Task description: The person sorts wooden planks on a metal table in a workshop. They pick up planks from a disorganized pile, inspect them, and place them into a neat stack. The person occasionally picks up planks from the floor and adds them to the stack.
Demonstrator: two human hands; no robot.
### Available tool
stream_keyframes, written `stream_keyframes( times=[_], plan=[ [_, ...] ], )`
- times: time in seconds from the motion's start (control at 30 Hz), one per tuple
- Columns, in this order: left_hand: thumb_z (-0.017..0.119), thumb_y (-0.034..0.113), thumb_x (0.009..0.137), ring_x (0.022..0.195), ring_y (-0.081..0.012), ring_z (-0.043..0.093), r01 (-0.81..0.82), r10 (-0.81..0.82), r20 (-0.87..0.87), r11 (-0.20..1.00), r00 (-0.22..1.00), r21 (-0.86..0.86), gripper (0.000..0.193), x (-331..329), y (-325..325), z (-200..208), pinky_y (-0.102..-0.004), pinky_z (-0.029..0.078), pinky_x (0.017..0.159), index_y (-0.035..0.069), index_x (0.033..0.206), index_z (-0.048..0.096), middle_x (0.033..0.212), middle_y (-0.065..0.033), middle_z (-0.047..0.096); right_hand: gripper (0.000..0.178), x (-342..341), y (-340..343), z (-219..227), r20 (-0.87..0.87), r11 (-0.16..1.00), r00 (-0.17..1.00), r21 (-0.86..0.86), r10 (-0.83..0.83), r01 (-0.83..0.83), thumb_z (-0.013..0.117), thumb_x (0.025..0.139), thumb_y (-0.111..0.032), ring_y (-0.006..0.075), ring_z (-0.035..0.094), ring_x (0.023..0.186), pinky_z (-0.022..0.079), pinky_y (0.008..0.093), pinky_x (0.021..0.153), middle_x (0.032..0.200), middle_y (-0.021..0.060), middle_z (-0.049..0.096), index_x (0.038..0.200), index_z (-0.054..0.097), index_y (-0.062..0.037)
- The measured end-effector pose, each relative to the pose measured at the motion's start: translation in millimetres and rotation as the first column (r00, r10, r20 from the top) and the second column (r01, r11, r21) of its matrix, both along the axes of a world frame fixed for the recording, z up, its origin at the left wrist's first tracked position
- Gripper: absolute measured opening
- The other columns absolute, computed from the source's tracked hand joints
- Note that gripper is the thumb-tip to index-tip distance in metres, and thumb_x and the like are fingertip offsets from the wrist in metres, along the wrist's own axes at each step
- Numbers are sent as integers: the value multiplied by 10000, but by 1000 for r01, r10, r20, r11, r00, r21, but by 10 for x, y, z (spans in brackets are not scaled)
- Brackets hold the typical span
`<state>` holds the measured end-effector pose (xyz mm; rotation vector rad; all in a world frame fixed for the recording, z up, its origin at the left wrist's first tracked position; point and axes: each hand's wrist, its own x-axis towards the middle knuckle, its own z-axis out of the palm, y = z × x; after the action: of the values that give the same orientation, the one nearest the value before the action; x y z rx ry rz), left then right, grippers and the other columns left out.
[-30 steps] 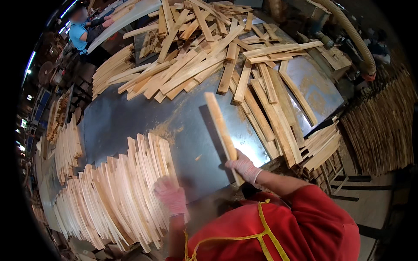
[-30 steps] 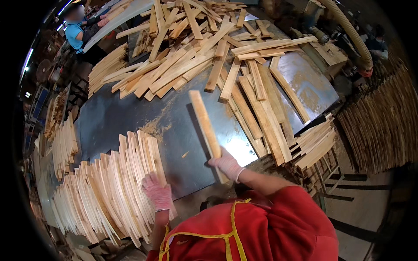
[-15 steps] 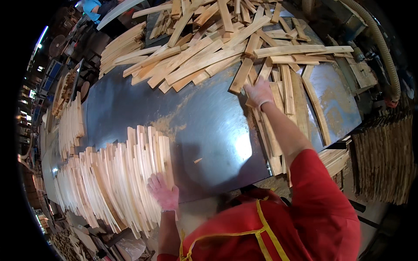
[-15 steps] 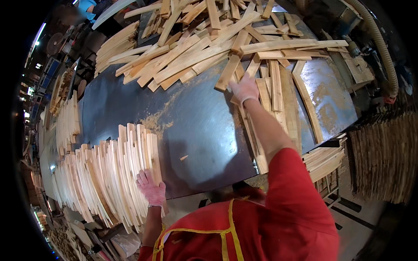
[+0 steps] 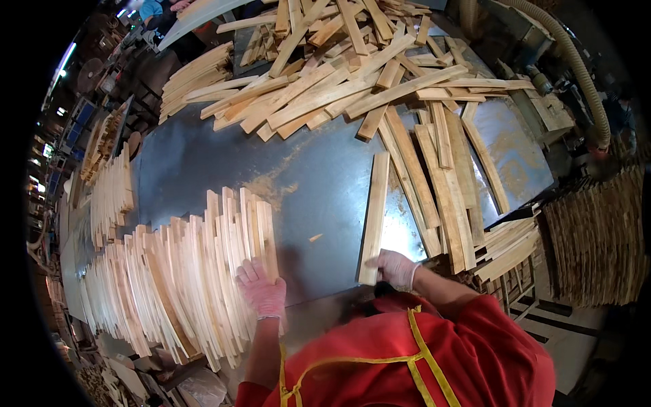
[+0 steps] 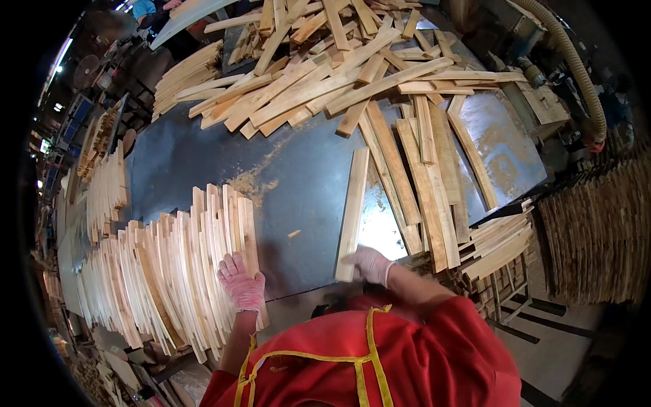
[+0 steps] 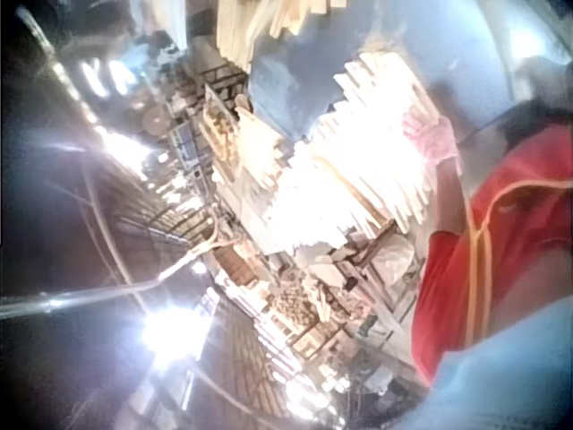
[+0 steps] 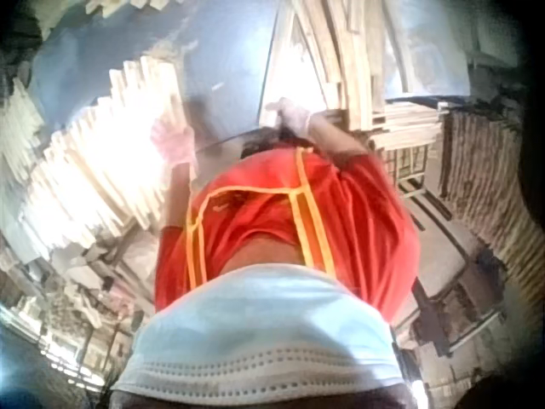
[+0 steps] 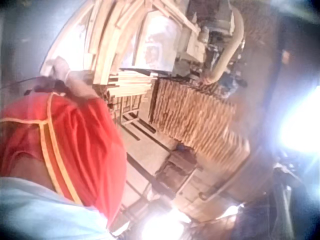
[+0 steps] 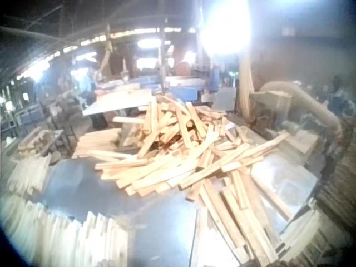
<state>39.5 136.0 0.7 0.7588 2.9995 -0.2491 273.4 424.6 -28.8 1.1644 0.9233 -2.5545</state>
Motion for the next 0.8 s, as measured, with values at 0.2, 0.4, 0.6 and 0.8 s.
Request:
stream_keyframes(
  times=[0.2,0.4,0.6,0.8],
  plan=[
    [695,421,837,1553,-426,294,14,-18,62,998,998,61,907,0,15,127,-549,184,1300,60,1607,381,1663,-197,359,491,-271,-12,563,-116,987,992,158,56,-37,691,991,-136,287,671,1244,545,456,1079,1312,130,707,1453,583,-12],
    [705,389,822,1523,-421,319,48,-46,-21,990,999,130,868,-3,4,52,-554,198,1292,52,1570,422,1614,-191,400,662,-1749,2309,2532,-638,453,769,675,-38,582,691,991,-237,248,681,1126,545,369,954,1241,173,697,1545,461,42],
    [653,502,853,1567,-371,285,-6,6,3,999,1000,-36,927,8,3,19,-530,147,1316,92,1633,366,1686,-139,348,827,-1224,2423,1082,-52,-91,999,994,7,52,736,926,-359,385,626,1302,496,425,1098,1430,267,633,1603,423,-5],
    [679,515,838,1585,-365,268,-15,14,-34,999,999,-37,946,27,-74,-58,-527,146,1323,94,1628,372,1695,-129,341,1041,-581,1723,244,567,-279,795,744,-217,-607,900,759,-342,433,585,1318,493,469,1126,1394,278,594,1599,335,-100]
  ],
)
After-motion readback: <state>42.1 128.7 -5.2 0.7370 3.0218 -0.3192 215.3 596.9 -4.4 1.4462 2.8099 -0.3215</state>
